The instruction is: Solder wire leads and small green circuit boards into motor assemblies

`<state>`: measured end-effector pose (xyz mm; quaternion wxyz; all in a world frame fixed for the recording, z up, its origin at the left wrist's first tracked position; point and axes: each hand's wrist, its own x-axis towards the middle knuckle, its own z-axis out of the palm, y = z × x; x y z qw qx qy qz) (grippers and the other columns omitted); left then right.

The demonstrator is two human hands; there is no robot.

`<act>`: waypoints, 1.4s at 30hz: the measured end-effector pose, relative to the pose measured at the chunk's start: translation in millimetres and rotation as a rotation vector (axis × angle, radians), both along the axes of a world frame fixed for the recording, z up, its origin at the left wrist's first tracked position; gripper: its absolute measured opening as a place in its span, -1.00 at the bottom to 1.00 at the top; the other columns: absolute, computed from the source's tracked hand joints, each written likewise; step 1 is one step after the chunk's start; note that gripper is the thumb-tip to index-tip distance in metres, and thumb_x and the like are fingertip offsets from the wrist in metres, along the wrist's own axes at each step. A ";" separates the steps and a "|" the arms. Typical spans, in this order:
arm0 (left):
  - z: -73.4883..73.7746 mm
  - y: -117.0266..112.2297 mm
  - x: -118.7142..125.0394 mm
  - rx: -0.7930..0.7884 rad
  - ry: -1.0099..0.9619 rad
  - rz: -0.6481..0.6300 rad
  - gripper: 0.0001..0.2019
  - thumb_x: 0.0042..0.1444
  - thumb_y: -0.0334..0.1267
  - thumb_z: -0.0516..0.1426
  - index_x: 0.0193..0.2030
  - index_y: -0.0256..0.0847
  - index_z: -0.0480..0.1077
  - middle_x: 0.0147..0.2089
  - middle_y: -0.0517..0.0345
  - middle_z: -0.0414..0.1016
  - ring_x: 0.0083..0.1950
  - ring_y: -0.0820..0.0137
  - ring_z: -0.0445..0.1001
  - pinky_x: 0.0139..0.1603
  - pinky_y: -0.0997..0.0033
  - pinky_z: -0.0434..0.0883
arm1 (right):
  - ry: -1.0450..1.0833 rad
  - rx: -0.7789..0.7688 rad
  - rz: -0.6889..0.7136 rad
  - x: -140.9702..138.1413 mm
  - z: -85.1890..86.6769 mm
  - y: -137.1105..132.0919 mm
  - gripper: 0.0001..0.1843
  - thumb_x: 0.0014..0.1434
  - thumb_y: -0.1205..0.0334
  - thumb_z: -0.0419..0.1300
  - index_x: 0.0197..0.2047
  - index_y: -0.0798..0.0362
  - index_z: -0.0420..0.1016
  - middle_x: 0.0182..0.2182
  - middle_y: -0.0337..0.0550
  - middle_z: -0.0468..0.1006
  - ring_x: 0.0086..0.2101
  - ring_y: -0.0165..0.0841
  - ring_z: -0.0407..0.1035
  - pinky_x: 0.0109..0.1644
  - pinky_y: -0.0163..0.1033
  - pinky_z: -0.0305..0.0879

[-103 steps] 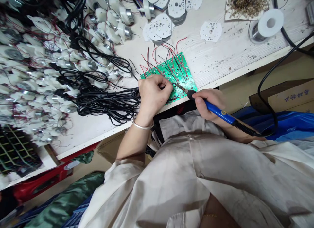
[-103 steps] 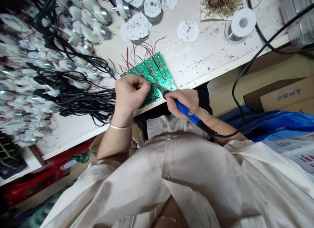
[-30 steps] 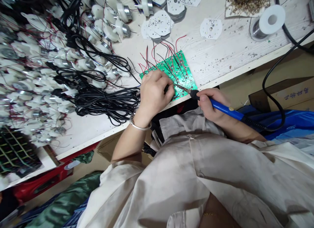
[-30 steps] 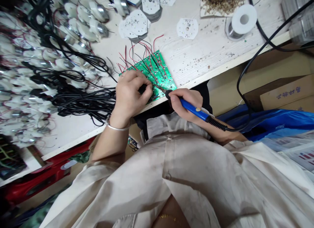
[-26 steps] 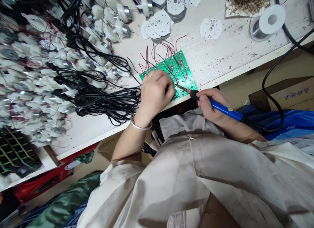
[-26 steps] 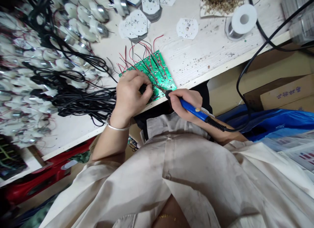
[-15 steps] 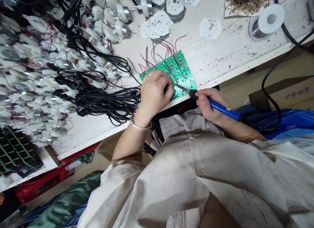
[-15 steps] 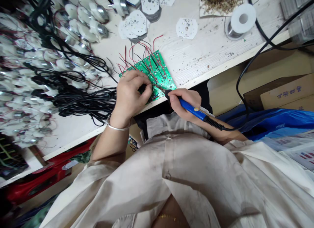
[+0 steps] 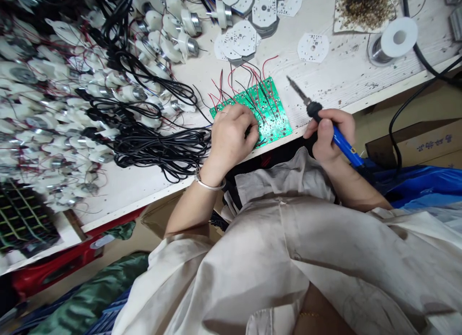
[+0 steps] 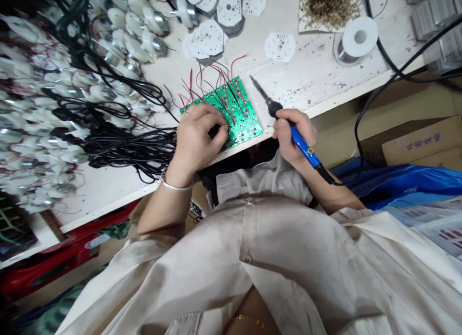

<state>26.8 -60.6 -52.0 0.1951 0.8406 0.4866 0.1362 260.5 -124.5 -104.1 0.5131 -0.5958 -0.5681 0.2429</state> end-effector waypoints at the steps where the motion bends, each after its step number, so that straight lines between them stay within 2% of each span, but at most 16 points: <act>1: 0.1 -0.1 0.1 0.001 0.000 0.001 -0.87 0.30 -0.27 0.07 -0.23 -0.15 0.45 -0.03 0.00 0.56 0.04 0.10 0.49 0.16 0.00 0.35 | 0.007 0.028 -0.069 -0.4 -3.4 3.6 -0.58 0.45 -0.16 -0.15 0.12 -0.18 0.37 -0.38 -0.25 0.55 -0.46 -0.36 0.54 -0.32 -0.14 0.52; 3: 0.4 -0.2 0.2 0.002 0.000 0.004 -0.86 0.29 -0.28 0.07 -0.24 -0.14 0.45 -0.03 0.00 0.56 0.04 0.10 0.48 0.16 0.00 0.34 | 0.006 0.080 -0.168 -1.0 -9.6 10.2 -0.56 0.43 -0.19 -0.13 0.09 -0.17 0.40 -0.38 -0.24 0.54 -0.45 -0.34 0.54 -0.33 -0.11 0.51; 8: 0.8 -0.7 0.3 0.009 0.005 0.003 -0.85 0.30 -0.27 0.07 -0.25 -0.14 0.46 -0.05 0.02 0.56 0.02 0.12 0.48 0.14 0.02 0.35 | -0.136 0.329 -0.120 2.0 -15.3 21.9 -0.68 0.37 -0.16 0.02 -0.06 -0.19 0.45 -0.41 -0.19 0.58 -0.38 -0.23 0.54 -0.24 0.02 0.54; 12: 0.6 -0.7 0.0 0.013 0.004 0.003 -0.85 0.30 -0.27 0.07 -0.25 -0.14 0.46 -0.06 0.02 0.55 0.02 0.14 0.47 0.13 0.04 0.35 | -0.384 0.492 -0.153 2.5 -20.9 27.5 -0.77 0.34 0.01 0.12 -0.03 -0.17 0.51 -0.37 -0.15 0.61 -0.32 -0.29 0.51 -0.26 -0.11 0.50; 14: 0.0 -0.4 -0.5 0.018 0.004 0.001 -0.85 0.31 -0.27 0.06 -0.25 -0.14 0.45 -0.05 0.03 0.55 0.01 0.16 0.47 0.13 0.05 0.35 | -0.450 0.450 -0.156 2.1 -28.9 28.6 -0.80 0.30 0.04 0.16 -0.10 -0.13 0.54 -0.34 -0.15 0.60 -0.33 -0.32 0.50 -0.27 -0.16 0.47; 17: -1.9 -0.4 -1.3 0.047 -0.008 -0.012 -0.85 0.30 -0.28 0.07 -0.25 -0.14 0.45 -0.06 0.02 0.55 0.00 0.18 0.46 0.13 0.06 0.34 | -0.391 0.176 -0.117 2.7 -44.2 28.6 -0.78 0.28 -0.04 0.16 -0.24 -0.12 0.54 -0.34 -0.17 0.54 -0.31 -0.32 0.49 -0.15 -0.12 0.49; 19: -3.8 -1.2 -1.7 0.078 -0.030 -0.026 -0.84 0.31 -0.27 0.06 -0.25 -0.15 0.45 -0.07 0.02 0.55 -0.01 0.18 0.47 0.12 0.08 0.34 | -0.343 0.077 -0.095 3.6 -52.9 28.5 -0.77 0.26 -0.06 0.17 -0.26 -0.13 0.53 -0.32 -0.16 0.52 -0.29 -0.30 0.48 -0.09 -0.08 0.50; 25: -13.3 -4.8 -1.8 0.174 -0.031 -0.010 -0.82 0.33 -0.26 0.04 -0.24 -0.14 0.45 -0.09 0.02 0.57 -0.01 0.21 0.48 0.09 0.14 0.35 | -0.402 0.103 -0.121 2.8 -63.6 33.3 -0.73 0.24 -0.09 0.16 -0.32 -0.13 0.53 -0.35 -0.09 0.53 -0.30 -0.25 0.48 -0.11 -0.04 0.48; 29: -21.6 -5.5 -1.9 0.259 -0.095 -0.016 -0.84 0.33 -0.28 0.06 -0.23 -0.15 0.46 -0.11 0.03 0.58 -0.03 0.23 0.50 0.07 0.17 0.35 | -0.550 0.333 -0.178 1.4 -61.4 35.1 -0.76 0.25 0.05 0.11 -0.33 -0.11 0.58 -0.41 -0.08 0.54 -0.37 -0.31 0.45 -0.24 -0.14 0.40; 33: -25.0 -7.0 -1.7 0.273 -0.082 -0.030 -0.83 0.33 -0.28 0.06 -0.22 -0.17 0.47 -0.11 0.01 0.59 -0.02 0.24 0.50 0.06 0.19 0.34 | -0.697 0.518 -0.250 0.4 -47.1 34.2 -0.76 0.24 0.14 0.12 -0.36 -0.05 0.59 -0.45 -0.13 0.51 -0.40 -0.37 0.41 -0.30 -0.23 0.32; 37: -27.2 -5.1 -2.1 0.260 -0.018 -0.044 -0.84 0.34 -0.30 0.07 -0.20 -0.18 0.49 -0.10 0.03 0.60 -0.03 0.28 0.51 0.03 0.23 0.34 | -0.649 0.800 -0.217 0.3 -32.8 36.8 -0.86 0.13 0.34 0.23 -0.25 -0.03 0.59 -0.41 -0.18 0.53 -0.40 -0.40 0.40 -0.32 -0.29 0.26; 42: -28.4 -8.1 -0.5 0.265 0.038 -0.048 -0.82 0.37 -0.29 0.06 -0.17 -0.19 0.51 -0.08 0.02 0.61 -0.05 0.26 0.50 0.01 0.21 0.35 | -0.694 0.843 -0.232 1.8 -28.2 39.6 -0.87 0.11 0.36 0.26 -0.26 -0.04 0.58 -0.44 -0.21 0.51 -0.44 -0.41 0.38 -0.35 -0.31 0.25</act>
